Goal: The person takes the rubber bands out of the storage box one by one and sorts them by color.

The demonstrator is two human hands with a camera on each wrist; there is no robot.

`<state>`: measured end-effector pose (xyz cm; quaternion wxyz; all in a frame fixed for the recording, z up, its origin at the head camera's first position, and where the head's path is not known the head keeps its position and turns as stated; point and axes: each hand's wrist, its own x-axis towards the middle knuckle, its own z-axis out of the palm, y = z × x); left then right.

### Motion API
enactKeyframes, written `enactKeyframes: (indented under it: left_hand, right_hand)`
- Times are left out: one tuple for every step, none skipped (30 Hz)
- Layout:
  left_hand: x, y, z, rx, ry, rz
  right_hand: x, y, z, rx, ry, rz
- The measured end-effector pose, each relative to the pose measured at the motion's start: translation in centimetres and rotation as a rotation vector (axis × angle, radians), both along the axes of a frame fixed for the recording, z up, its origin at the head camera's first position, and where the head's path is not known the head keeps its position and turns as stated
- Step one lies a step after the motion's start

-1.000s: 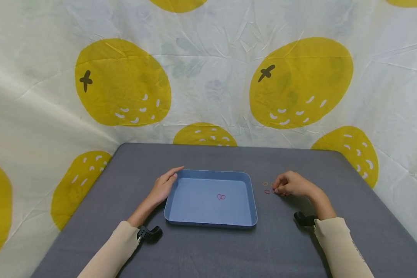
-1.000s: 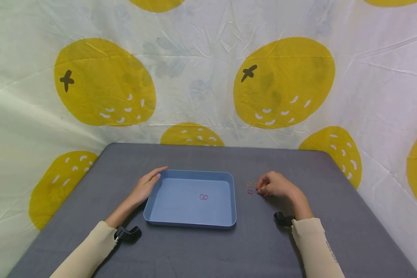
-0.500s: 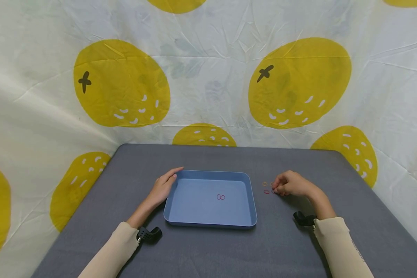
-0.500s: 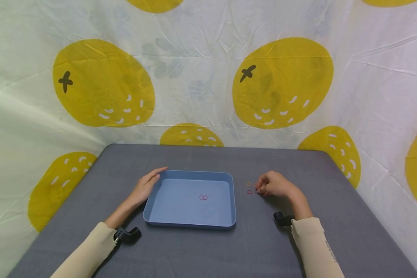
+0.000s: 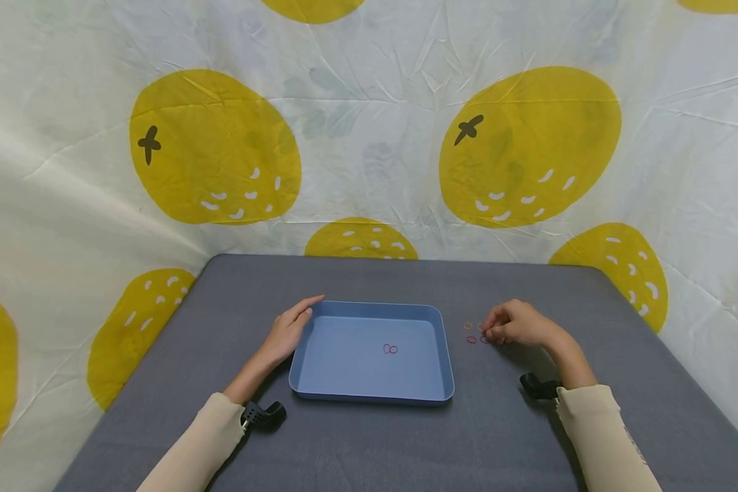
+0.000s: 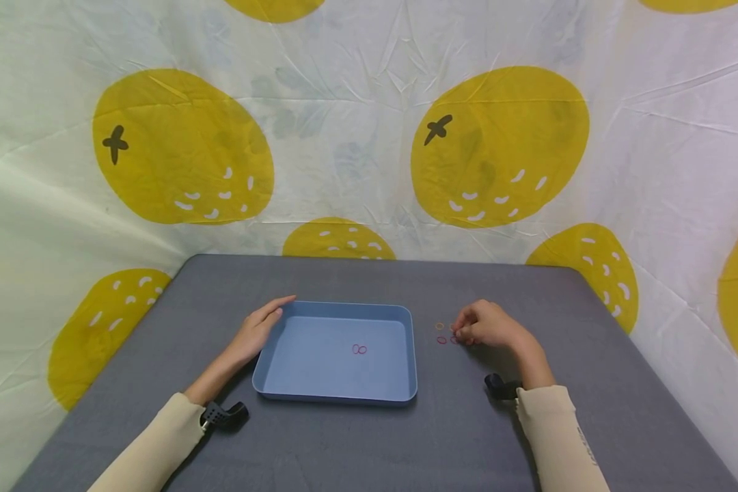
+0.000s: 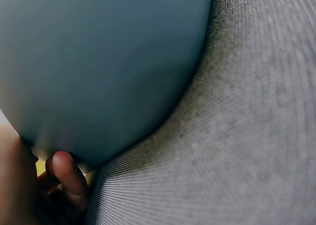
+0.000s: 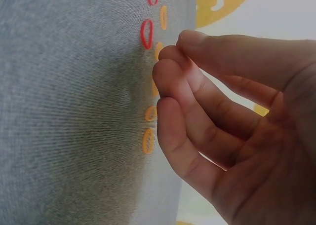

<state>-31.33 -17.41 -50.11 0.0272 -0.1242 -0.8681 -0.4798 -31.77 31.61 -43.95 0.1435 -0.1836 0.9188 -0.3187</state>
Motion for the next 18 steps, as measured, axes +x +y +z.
enactKeyframes:
  left_hand:
    - [0.0,0.0,0.0,0.001,0.0,0.002]
    - [0.0,0.0,0.0,-0.003,0.0,0.002]
    - [0.0,0.0,0.0,-0.006,0.002,0.002]
    - [0.0,0.0,0.0,-0.006,0.003,0.001]
    - [0.0,0.0,0.0,-0.004,0.002,0.002]
    - [0.0,-0.1,0.0,-0.002,0.001,0.003]
    - [0.0,-0.1,0.0,-0.001,0.001,0.003]
    - [0.0,0.0,0.0,-0.002,0.001,0.005]
    - [0.0,0.0,0.1,-0.002,-0.001,0.007]
    - [0.0,0.0,0.1,-0.003,-0.001,0.007]
    - [0.0,0.0,0.1,-0.006,-0.001,0.007]
    - [0.0,0.0,0.1,-0.005,-0.002,0.006]
    - [0.0,0.0,0.1,-0.005,-0.002,0.004]
    - [-0.1,0.0,0.0,-0.008,-0.001,0.003]
    - [-0.1,0.0,0.0,-0.009,-0.001,0.002]
    - [-0.1,0.0,0.0,-0.008,-0.001,-0.001]
    - [-0.1,0.0,-0.1,-0.005,-0.003,0.0]
    - [-0.1,0.0,0.0,-0.002,-0.005,0.001]
  right_hand:
    - [0.0,0.0,0.1,0.005,0.006,-0.004]
    - [0.0,-0.1,0.2,0.004,0.01,-0.003]
    - [0.0,-0.1,0.3,0.006,0.016,-0.002]
    - [0.0,-0.1,0.4,0.007,0.019,-0.006]
    - [0.0,-0.2,0.5,0.011,0.025,-0.006]
    - [0.1,-0.3,0.6,0.016,0.032,-0.007]
    - [0.1,-0.3,0.8,0.019,0.036,-0.007]
    - [0.2,-0.4,0.9,0.022,0.039,-0.006]
    - [0.2,-0.4,1.0,0.026,0.045,-0.007]
    - [0.3,-0.5,1.1,0.028,0.048,-0.008]
    - [0.3,-0.6,1.2,0.032,0.05,-0.009]
    - [0.4,-0.7,1.3,0.033,0.052,-0.008]
    - [0.4,-0.8,1.4,0.033,0.052,-0.007]
    - [0.4,-0.8,1.5,0.033,0.052,-0.005]
    - [0.4,-0.9,1.5,0.033,0.053,-0.004]
    - [0.5,-1.0,1.6,0.032,0.056,-0.002]
    - [0.5,-1.1,1.7,0.032,0.059,0.001]
    - [0.5,-1.2,1.9,0.031,0.064,0.006]
